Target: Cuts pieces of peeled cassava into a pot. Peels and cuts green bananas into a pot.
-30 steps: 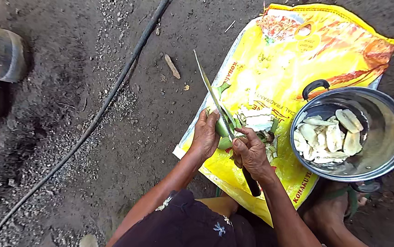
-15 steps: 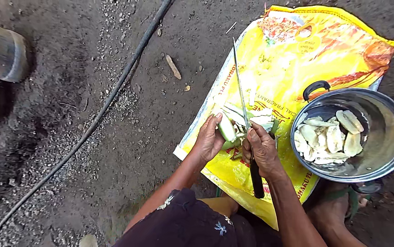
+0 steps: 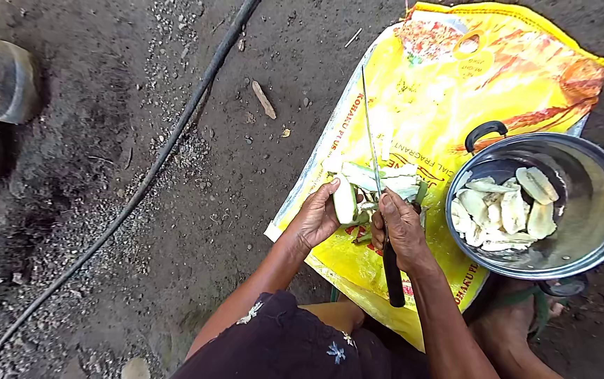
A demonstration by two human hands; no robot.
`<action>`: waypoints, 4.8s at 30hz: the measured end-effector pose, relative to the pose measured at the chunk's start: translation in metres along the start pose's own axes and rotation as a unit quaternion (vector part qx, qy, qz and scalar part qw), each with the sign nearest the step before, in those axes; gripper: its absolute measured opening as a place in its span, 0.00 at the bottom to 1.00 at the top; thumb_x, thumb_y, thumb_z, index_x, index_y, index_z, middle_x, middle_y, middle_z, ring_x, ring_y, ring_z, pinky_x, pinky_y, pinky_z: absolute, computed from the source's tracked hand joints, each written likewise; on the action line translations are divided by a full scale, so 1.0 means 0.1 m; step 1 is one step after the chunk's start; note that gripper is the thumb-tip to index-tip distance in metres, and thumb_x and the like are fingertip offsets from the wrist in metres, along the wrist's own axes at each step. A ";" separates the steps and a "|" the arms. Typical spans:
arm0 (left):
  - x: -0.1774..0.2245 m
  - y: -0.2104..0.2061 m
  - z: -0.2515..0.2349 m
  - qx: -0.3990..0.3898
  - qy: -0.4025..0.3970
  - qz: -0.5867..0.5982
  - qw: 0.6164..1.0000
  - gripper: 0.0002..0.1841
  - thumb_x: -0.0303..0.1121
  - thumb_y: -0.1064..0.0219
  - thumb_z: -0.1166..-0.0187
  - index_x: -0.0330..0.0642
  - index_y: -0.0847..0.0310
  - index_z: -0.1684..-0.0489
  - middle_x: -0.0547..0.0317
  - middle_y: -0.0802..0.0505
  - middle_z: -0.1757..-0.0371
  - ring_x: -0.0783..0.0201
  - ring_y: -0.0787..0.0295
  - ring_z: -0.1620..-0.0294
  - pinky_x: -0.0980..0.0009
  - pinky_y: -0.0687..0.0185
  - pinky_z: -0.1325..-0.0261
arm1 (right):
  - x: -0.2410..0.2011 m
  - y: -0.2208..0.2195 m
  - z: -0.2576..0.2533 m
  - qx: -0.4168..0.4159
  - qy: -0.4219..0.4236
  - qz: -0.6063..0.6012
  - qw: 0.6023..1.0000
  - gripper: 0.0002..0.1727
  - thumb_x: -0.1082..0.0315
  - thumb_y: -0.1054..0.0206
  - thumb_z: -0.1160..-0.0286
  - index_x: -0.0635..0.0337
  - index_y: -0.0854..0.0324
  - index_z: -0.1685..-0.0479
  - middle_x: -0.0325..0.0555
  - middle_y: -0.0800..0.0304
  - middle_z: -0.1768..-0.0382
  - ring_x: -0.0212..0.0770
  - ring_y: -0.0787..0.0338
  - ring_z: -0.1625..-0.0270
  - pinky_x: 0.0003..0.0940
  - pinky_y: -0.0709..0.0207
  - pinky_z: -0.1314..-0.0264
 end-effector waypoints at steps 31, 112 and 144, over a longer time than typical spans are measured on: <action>0.16 0.01 0.00 0.083 -0.118 0.024 0.989 0.13 0.40 0.54 0.05 0.46 0.24 0.45 0.57 0.09 0.56 0.65 0.08 0.55 0.68 0.11 0.48 | -0.07 -0.25 0.15 -0.048 0.169 0.286 0.942 0.39 0.46 0.34 0.21 0.61 0.32 0.15 0.35 0.17 0.72 0.22 0.25 0.77 0.19 0.26 0.72; 0.04 -0.10 0.04 0.055 -0.288 -0.346 0.891 0.26 0.36 0.62 0.18 0.41 0.32 0.24 0.58 0.15 0.50 0.72 0.16 0.59 0.70 0.18 0.57 | 0.00 -0.34 0.08 -0.080 -0.081 -0.127 0.985 0.11 0.57 0.50 0.08 0.54 0.29 0.48 0.36 0.32 0.83 0.27 0.31 0.88 0.19 0.30 0.86; 0.12 -0.17 0.02 -0.001 -0.188 -0.077 0.979 0.32 0.55 0.79 0.09 0.54 0.29 0.31 0.63 0.09 0.49 0.72 0.11 0.57 0.76 0.14 0.57 | 0.05 -0.35 0.13 -0.048 0.044 0.180 0.982 0.40 0.50 0.35 0.19 0.52 0.41 0.09 0.31 0.28 0.80 0.25 0.31 0.85 0.23 0.29 0.80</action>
Point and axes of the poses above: each hand's wrist, its own z-axis away from the middle knuckle, its own y-axis out of the back of the hand, x = y × z, the point moved 6 cm from there along -z, towards the middle knuckle
